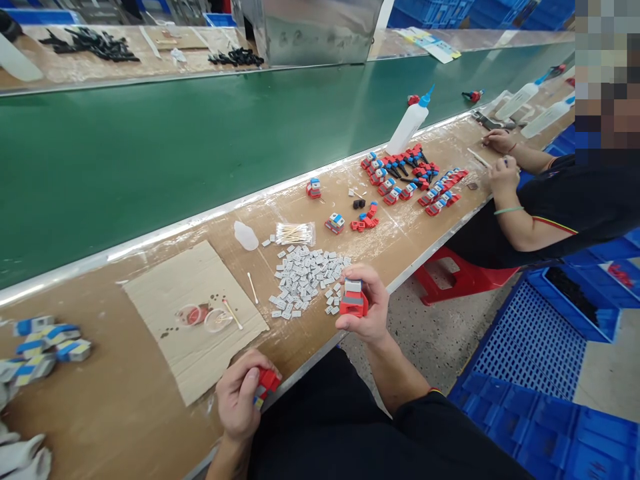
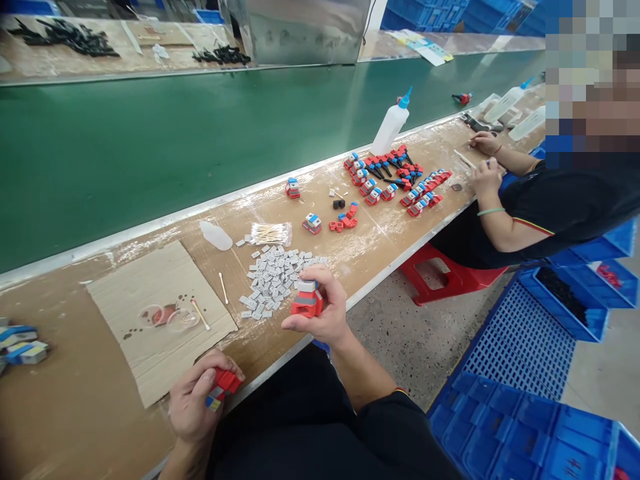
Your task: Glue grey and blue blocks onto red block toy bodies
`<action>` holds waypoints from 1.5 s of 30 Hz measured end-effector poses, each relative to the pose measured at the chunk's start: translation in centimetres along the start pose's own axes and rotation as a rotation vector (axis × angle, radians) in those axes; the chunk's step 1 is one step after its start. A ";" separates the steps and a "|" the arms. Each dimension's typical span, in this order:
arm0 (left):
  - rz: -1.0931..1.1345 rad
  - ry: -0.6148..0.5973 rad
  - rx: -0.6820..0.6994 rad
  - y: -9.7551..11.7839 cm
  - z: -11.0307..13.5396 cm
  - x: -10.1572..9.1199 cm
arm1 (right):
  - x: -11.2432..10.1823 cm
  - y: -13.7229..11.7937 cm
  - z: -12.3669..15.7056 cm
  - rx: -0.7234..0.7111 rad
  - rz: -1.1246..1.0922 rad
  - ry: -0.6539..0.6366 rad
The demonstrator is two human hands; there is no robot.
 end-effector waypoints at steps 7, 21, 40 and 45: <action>-0.016 -0.011 -0.003 -0.2 0.1 -0.2 | -0.1 0.0 -0.1 -0.087 0.139 -0.072; 0.363 0.100 -0.097 1.1 -0.6 1.2 | -1.7 -0.7 -0.5 -0.189 0.440 -0.162; 0.787 0.233 -0.227 3.4 -0.9 3.4 | -4.7 3.9 -0.6 -0.178 0.770 0.145; 0.832 0.345 -0.258 2.8 -1.3 4.2 | 4.8 -3.2 4.7 -0.265 0.151 -0.251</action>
Point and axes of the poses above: each hand's wrist, its own z-axis away from the middle knuckle, its own x-axis out of the palm, y = z × x, the point moved 3 cm from there along -z, towards the middle knuckle, and after that the axes turned 2 degrees about z, right-handed, at the moved point
